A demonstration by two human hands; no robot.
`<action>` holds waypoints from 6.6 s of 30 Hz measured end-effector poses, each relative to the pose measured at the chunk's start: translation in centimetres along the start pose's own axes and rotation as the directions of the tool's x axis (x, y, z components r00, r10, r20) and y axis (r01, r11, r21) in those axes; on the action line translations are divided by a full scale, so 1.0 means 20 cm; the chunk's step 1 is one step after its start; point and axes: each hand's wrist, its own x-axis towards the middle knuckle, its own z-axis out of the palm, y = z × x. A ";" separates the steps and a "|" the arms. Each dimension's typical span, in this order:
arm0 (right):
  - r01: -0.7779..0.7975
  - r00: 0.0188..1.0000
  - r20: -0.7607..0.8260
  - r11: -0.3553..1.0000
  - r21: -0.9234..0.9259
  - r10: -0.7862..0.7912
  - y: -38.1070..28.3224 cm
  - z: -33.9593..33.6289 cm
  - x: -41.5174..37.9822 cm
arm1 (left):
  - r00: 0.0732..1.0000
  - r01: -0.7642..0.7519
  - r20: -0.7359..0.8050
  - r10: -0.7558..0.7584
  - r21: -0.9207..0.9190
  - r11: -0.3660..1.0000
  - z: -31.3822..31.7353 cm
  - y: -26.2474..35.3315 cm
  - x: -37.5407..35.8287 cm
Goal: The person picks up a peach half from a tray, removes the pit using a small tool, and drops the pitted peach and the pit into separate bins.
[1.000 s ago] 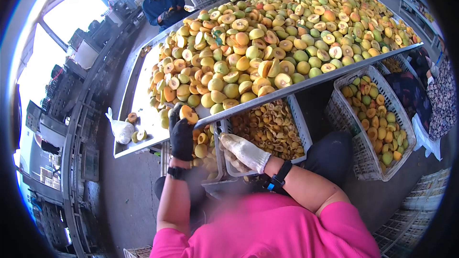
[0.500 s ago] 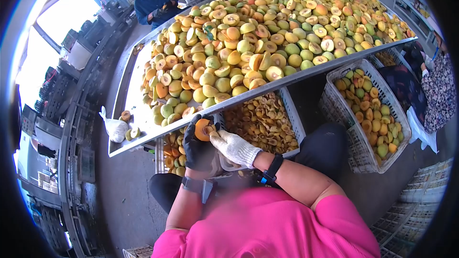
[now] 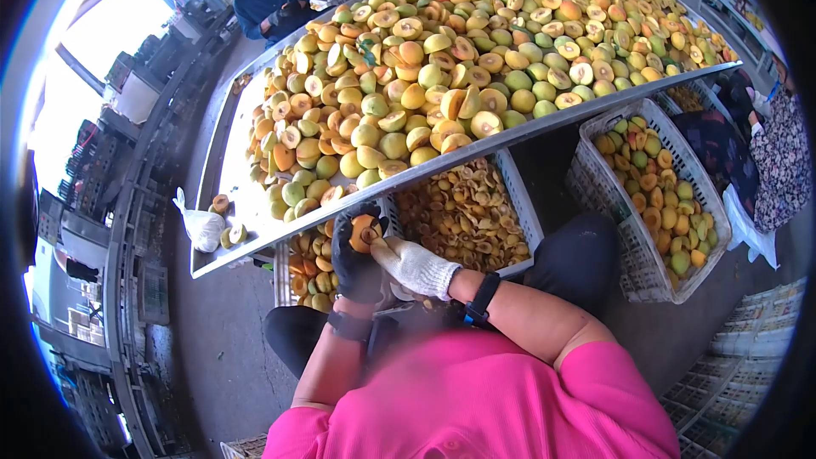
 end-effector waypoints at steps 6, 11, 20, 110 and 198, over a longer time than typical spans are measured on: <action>-0.185 0.946 0.283 0.981 0.060 0.161 -0.02 -0.04 -0.03 | 0.891 0.438 0.131 -0.435 -0.506 0.743 -0.07 0.07 0.04; -0.357 0.876 0.415 0.910 0.212 0.247 0.02 -0.05 -0.03 | 0.918 0.368 0.146 -0.370 0.037 0.929 -0.10 0.05 0.04; -0.618 0.655 0.756 0.593 0.516 0.025 0.10 -0.08 0.00 | 0.768 0.570 0.401 -0.499 -0.783 0.248 -0.11 0.02 0.00; -0.603 0.650 0.760 0.605 0.520 -0.006 0.08 -0.12 -0.04 | 0.840 0.302 0.013 -0.543 -0.841 0.448 -0.26 0.05 0.12; 0.228 0.965 -0.079 0.948 -0.220 -0.251 0.03 -0.09 0.07 | 0.990 -0.069 0.136 0.024 0.335 0.940 0.03 0.13 0.14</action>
